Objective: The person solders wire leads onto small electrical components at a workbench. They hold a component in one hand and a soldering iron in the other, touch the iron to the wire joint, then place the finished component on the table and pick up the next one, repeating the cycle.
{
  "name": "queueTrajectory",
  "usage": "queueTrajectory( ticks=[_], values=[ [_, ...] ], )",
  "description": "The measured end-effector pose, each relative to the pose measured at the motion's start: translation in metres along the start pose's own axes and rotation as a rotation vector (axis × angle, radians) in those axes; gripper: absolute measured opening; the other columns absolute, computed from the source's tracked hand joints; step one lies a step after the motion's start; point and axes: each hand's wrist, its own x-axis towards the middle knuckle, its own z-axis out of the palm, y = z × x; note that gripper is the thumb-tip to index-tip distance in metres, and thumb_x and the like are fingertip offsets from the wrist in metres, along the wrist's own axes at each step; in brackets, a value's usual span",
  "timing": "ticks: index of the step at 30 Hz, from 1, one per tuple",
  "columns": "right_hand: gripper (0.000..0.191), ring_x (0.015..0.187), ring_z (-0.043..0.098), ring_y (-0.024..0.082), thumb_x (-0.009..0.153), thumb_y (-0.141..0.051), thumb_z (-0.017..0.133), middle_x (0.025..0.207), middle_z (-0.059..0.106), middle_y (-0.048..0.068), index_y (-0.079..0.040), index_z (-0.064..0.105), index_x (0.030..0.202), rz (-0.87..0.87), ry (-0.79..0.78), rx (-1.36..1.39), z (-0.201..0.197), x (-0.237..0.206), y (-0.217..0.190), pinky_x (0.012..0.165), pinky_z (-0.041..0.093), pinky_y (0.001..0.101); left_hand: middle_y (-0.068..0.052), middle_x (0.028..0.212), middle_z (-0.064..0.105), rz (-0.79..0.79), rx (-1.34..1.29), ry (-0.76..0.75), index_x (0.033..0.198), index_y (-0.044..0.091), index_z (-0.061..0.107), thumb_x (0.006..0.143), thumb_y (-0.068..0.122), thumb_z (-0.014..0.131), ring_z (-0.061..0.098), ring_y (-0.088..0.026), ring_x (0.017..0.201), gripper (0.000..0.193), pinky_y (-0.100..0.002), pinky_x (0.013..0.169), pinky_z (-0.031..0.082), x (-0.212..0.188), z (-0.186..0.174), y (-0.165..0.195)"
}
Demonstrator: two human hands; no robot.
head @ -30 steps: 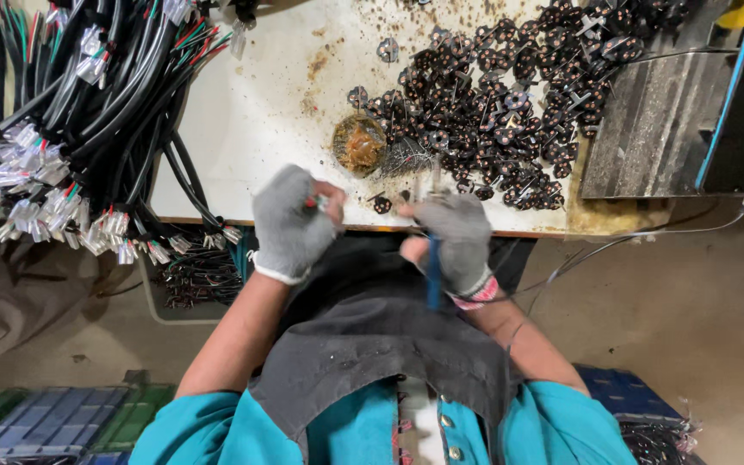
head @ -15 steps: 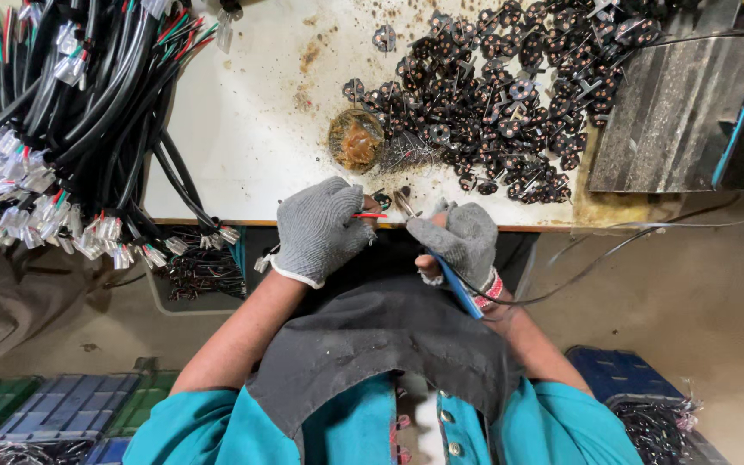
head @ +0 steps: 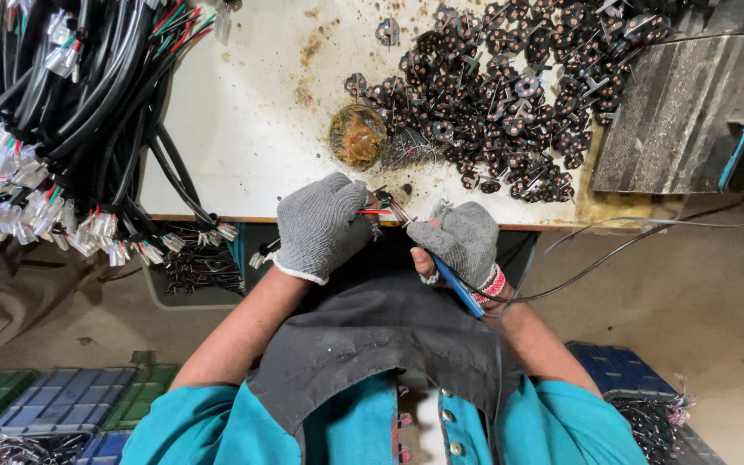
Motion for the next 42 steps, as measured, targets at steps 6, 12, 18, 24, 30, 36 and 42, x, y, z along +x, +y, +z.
queueTrajectory(
  ticks=[6,12,18,24,30,36,42],
  values=[
    [0.037,0.045,0.062,0.016,0.092,-0.031,0.069,0.052,0.069,-0.007,-0.021,0.075,0.057,0.386,-0.455,0.094,0.009,0.011,0.002,0.049,0.049,0.0317,-0.003,0.074,0.06,0.012,-0.024,0.014,0.081,0.02,0.067,0.07,0.017,0.077,0.064,-0.027,0.066,0.015,-0.042,0.057,0.048,0.004,-0.003,-0.005],
    [0.042,0.046,0.066,0.009,0.093,-0.041,0.067,0.052,0.068,-0.008,-0.02,0.074,0.058,0.758,-0.523,0.255,0.008,0.017,-0.004,0.051,0.054,0.0272,-0.004,0.076,0.06,0.027,-0.037,0.012,0.083,0.018,0.066,0.069,0.018,0.078,0.063,-0.027,0.066,0.019,-0.041,0.057,0.048,0.004,-0.001,-0.005],
    [0.04,0.046,0.063,0.013,0.091,-0.041,0.068,0.051,0.067,-0.008,-0.023,0.075,0.057,0.616,-0.557,0.116,0.015,0.013,-0.002,0.049,0.051,0.0316,-0.004,0.074,0.059,0.01,-0.025,0.005,0.08,0.019,0.065,0.068,0.019,0.078,0.064,-0.027,0.067,0.018,-0.043,0.056,0.048,0.002,-0.002,-0.01],
    [0.017,0.056,0.065,0.022,0.076,-0.029,0.076,0.063,0.069,-0.003,-0.026,0.084,0.091,0.017,-0.268,-0.283,0.016,0.001,0.002,0.05,0.046,0.0386,-0.004,0.075,0.06,0.026,0.0,0.029,0.081,0.018,0.066,0.068,0.018,0.078,0.064,-0.028,0.068,0.018,-0.043,0.057,0.049,-0.001,-0.004,-0.008],
    [0.01,0.058,0.066,0.021,0.082,-0.031,0.078,0.066,0.069,-0.007,-0.031,0.079,0.092,0.217,-0.401,-0.14,0.017,-0.004,0.004,0.055,0.047,0.037,-0.004,0.074,0.06,0.003,-0.004,0.003,0.08,0.019,0.067,0.07,0.019,0.079,0.064,-0.027,0.066,0.016,-0.042,0.056,0.048,-0.001,-0.003,-0.005],
    [0.026,0.068,0.066,0.027,0.072,-0.024,0.074,0.07,0.066,0.0,-0.02,0.078,0.098,0.044,-0.119,-0.068,0.012,-0.006,0.002,0.064,0.05,0.0419,-0.005,0.076,0.061,0.007,0.008,-0.011,0.083,0.018,0.068,0.067,0.022,0.079,0.064,-0.028,0.067,0.02,-0.043,0.056,0.049,-0.004,-0.002,-0.008],
    [0.031,0.065,0.067,0.028,0.065,-0.029,0.073,0.067,0.067,0.001,-0.022,0.08,0.094,0.059,-0.254,-0.131,0.013,-0.007,0.003,0.059,0.049,0.0425,-0.005,0.076,0.061,-0.009,0.06,-0.028,0.079,0.017,0.066,0.067,0.022,0.078,0.064,-0.029,0.066,0.018,-0.043,0.055,0.049,-0.004,0.002,-0.007]
  ],
)
